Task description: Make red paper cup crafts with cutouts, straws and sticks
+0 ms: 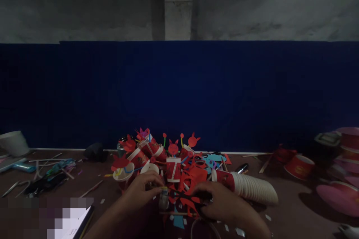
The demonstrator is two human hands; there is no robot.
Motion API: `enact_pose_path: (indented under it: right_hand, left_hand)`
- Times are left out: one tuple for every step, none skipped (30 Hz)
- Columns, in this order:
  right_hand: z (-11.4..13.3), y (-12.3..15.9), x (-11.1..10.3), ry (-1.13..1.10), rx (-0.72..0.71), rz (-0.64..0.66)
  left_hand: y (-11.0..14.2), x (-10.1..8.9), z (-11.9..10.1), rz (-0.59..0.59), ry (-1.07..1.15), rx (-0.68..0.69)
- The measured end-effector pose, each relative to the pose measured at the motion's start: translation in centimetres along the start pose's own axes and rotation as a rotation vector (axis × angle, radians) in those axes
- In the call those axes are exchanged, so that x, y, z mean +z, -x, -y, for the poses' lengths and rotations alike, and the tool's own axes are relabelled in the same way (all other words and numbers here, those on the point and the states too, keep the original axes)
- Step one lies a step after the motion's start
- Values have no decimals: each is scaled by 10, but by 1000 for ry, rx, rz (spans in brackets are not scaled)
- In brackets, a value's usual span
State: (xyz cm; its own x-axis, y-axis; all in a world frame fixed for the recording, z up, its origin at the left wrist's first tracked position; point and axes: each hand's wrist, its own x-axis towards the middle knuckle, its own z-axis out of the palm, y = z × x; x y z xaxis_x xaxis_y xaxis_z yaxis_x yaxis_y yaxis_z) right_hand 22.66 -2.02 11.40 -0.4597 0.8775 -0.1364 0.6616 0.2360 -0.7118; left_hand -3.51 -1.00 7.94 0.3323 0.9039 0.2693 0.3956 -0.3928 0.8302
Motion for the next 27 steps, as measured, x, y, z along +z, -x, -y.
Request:
enact_pose_path:
  right_hand:
    - [1,-2,3,5,-7,3]
    - [1,-4,5,12,-13,7]
    - [2,-6,8,18,-19,8]
    - [2,-7,10,22,-28,7]
    - [3,-8,12,25,-39,5]
    - [4,-9,13,27,-46,3]
    - [4,-9,14,31,-46,4]
    - [5,-10,14,36,-39,8]
    - [6,-10,14,43,-28,14]
    - [8,-10,15,46,-17,26]
    - [9,-10,15,44,-7,42]
    - [11,-10,15,33,-3,57]
    - [12,-10,16,15,-4,70]
    - [13,-10,16,-7,-8,77]
    - [14,-10,16,-26,-12,80]
    - [15,-11,16,-39,-13,72]
    - [15,-11,16,-46,-12,65]
    - [15,-11,16,-49,-7,63]
    - [15,-11,16,-48,-1,61]
    - [14,-11,16,-42,4,58]
    - [14,-11,15,-36,6,60]
    - [13,-11,15,-30,8,62]
    - [13,-11,15,-24,6,67]
    - [13,-11,15,-19,2,70]
    - [13,-11,15,-17,-4,75]
    - [13,-11,15,-14,-13,78]
    - [13,-11,15,-7,-26,75]
  left_hand:
    - [0,0,-1,4,15,8]
    - [1,1,-2,7,27,10]
    - [1,1,-2,7,34,7]
    - [2,2,-3,6,38,5]
    - [2,2,-4,8,38,4]
    - [2,3,-5,7,35,6]
    - [2,3,-5,7,29,9]
    - [2,4,-5,7,22,11]
    - [2,5,-5,5,17,12]
    - [2,5,-5,6,16,11]
    - [2,6,-4,7,18,10]
    - [2,6,-4,4,22,10]
    - [2,7,-3,2,25,10]
    - [2,7,-2,-3,26,12]
    - [2,7,-2,-8,26,13]
    - [2,7,-1,-11,27,13]
    - [2,8,-1,-13,30,13]
    - [2,8,-1,-11,33,11]
    - [1,8,-1,-9,36,8]
    - [1,8,-1,-9,36,7]
    - [1,8,-1,-9,34,6]
    - [0,8,-1,-12,29,6]
    - [0,7,-1,-15,24,9]
    - [0,6,-2,-20,19,13]
    - [-1,5,-2,-28,15,15]
    - [-1,4,-2,-37,12,6]
    - [-1,4,-2,-50,14,-15]
